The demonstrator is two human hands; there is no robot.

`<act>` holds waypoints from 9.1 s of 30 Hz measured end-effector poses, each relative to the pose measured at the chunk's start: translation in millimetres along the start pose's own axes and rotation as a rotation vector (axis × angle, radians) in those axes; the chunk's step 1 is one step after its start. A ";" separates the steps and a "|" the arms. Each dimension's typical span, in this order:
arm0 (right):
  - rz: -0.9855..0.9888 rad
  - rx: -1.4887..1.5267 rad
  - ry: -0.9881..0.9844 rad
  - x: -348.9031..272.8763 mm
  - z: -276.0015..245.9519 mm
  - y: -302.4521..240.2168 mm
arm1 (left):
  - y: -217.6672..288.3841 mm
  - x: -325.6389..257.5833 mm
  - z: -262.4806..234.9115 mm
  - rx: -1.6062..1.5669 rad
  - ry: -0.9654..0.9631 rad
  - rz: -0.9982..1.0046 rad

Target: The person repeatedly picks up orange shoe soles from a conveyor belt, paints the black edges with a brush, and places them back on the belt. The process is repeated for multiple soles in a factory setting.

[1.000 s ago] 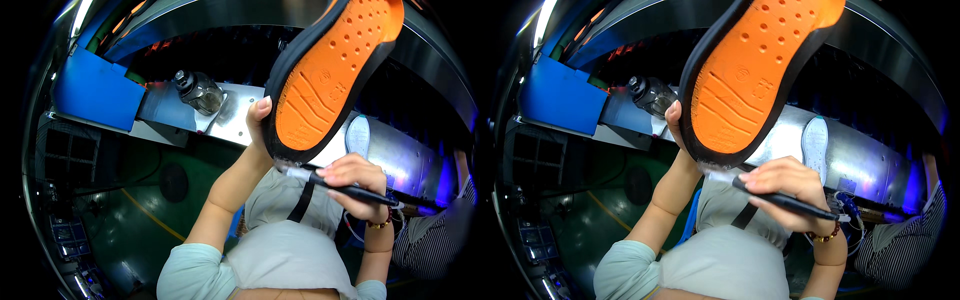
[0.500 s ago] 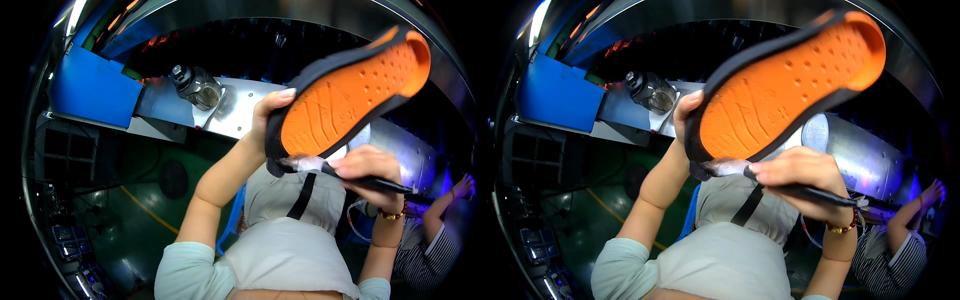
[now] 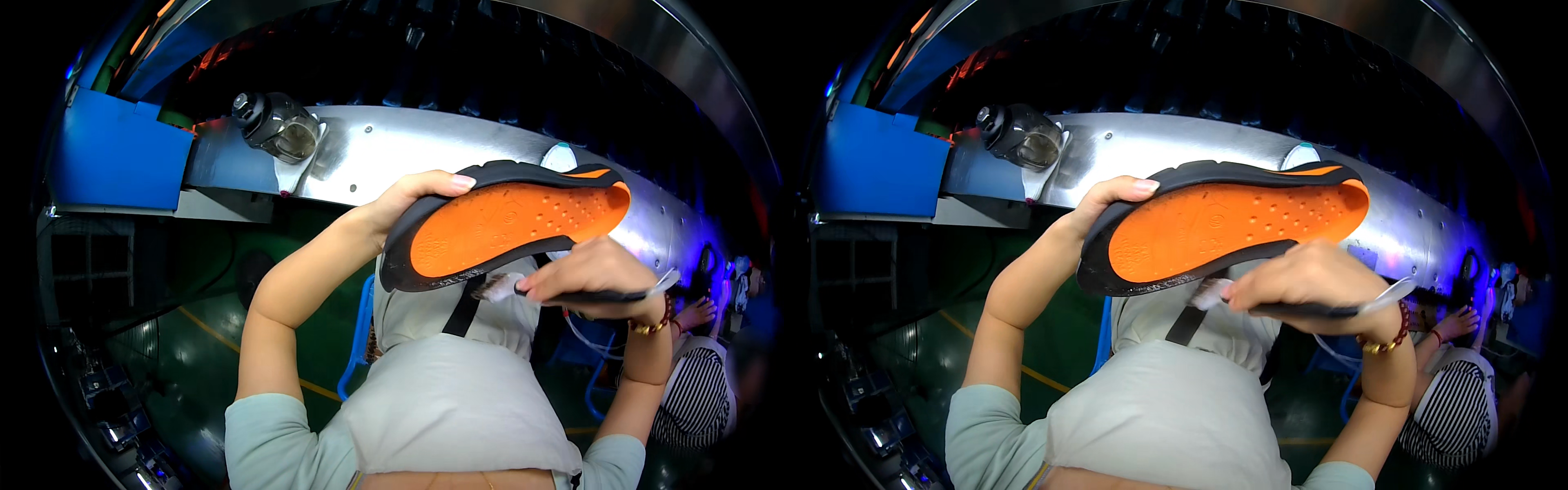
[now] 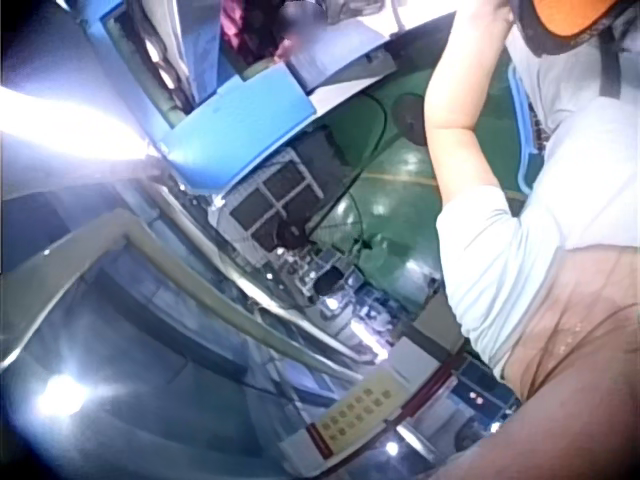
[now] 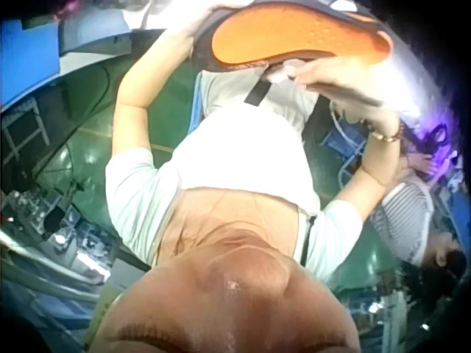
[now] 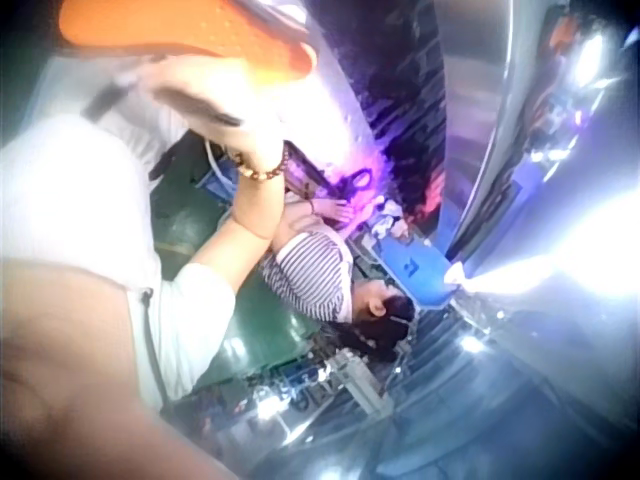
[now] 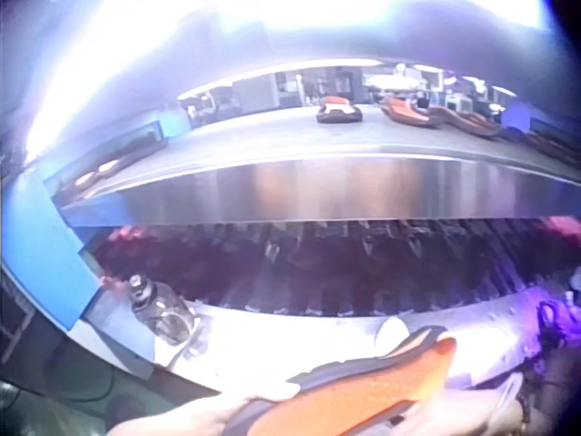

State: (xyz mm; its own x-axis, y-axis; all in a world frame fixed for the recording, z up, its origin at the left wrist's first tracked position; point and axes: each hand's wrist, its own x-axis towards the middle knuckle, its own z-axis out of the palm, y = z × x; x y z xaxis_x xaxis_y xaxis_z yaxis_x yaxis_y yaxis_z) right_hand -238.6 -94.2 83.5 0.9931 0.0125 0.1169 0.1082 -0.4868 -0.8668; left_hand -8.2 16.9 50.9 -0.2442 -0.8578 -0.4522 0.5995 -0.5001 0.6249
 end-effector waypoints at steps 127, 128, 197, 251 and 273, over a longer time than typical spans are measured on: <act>-0.125 0.118 0.152 9.0 5.9 11.4 | 27.1 19.6 14.6 0.141 -0.094 -0.198; -0.097 0.024 0.066 9.9 -0.5 3.4 | 24.8 17.6 15.1 0.203 -0.108 -0.171; 0.259 0.522 0.719 -3.5 49.0 38.5 | -29.8 30.1 -44.8 -0.410 -0.319 0.110; 0.156 1.138 1.504 -64.1 37.7 95.5 | -116.9 -88.3 -122.6 -0.483 -0.061 0.650; 0.256 1.086 1.588 -78.8 50.3 91.4 | 343.1 150.9 76.4 0.885 0.813 1.060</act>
State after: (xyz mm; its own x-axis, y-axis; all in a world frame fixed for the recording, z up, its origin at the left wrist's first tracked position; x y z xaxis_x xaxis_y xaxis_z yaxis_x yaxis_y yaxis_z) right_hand -304.6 -95.8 -29.4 0.1148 -0.9410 -0.3183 0.5875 0.3227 -0.7421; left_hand 102.4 -293.1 245.7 0.5994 -0.7029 0.3829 -0.4537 0.0959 0.8860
